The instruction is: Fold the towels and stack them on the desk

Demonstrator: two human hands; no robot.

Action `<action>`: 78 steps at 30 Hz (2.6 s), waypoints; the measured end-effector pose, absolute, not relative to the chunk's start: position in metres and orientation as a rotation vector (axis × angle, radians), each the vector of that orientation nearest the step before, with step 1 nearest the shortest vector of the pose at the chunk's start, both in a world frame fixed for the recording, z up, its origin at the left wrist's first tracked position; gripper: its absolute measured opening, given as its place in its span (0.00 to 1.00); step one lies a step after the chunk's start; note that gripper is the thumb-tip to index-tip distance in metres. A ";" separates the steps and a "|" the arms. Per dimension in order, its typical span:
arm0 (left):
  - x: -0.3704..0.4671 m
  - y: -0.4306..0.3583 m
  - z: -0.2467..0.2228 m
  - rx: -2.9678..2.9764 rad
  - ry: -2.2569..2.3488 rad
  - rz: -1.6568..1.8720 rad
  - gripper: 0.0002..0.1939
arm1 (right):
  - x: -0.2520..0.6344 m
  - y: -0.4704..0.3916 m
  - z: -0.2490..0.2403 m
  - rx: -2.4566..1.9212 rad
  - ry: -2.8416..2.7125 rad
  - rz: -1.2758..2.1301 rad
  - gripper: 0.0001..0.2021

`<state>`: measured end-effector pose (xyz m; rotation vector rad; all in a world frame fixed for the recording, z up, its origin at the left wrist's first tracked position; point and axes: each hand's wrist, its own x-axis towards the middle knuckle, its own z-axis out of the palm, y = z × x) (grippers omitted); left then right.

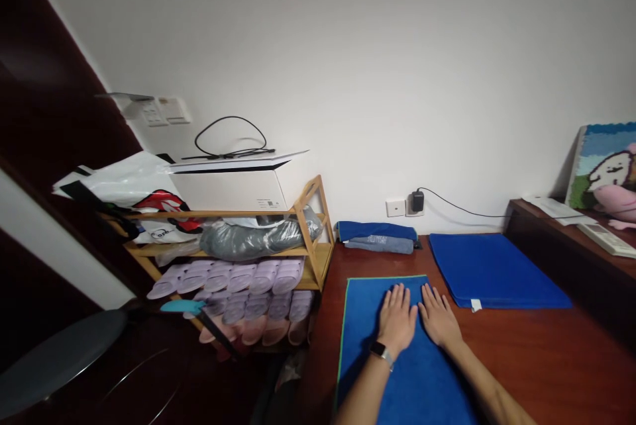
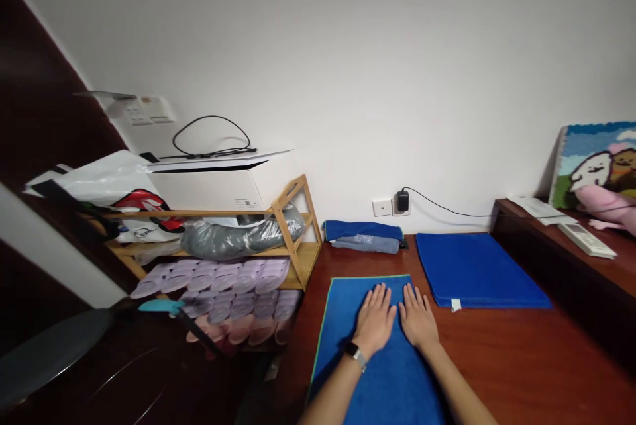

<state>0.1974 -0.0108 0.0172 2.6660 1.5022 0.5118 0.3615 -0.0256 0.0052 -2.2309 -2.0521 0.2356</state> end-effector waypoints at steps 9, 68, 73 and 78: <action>0.127 -0.021 0.010 2.533 1.772 0.320 0.32 | 0.361 -0.025 0.012 -2.247 -2.027 0.264 0.34; 0.192 -0.139 0.023 2.634 1.451 0.432 0.31 | 0.344 -0.158 -0.008 -2.223 -2.023 0.166 0.33; 0.181 -0.129 0.026 2.624 1.412 0.426 0.31 | 0.342 -0.156 -0.002 -2.244 -2.009 0.187 0.33; 0.127 -0.132 0.018 2.566 1.680 0.361 0.32 | 0.344 -0.157 -0.002 -2.215 -1.994 0.171 0.33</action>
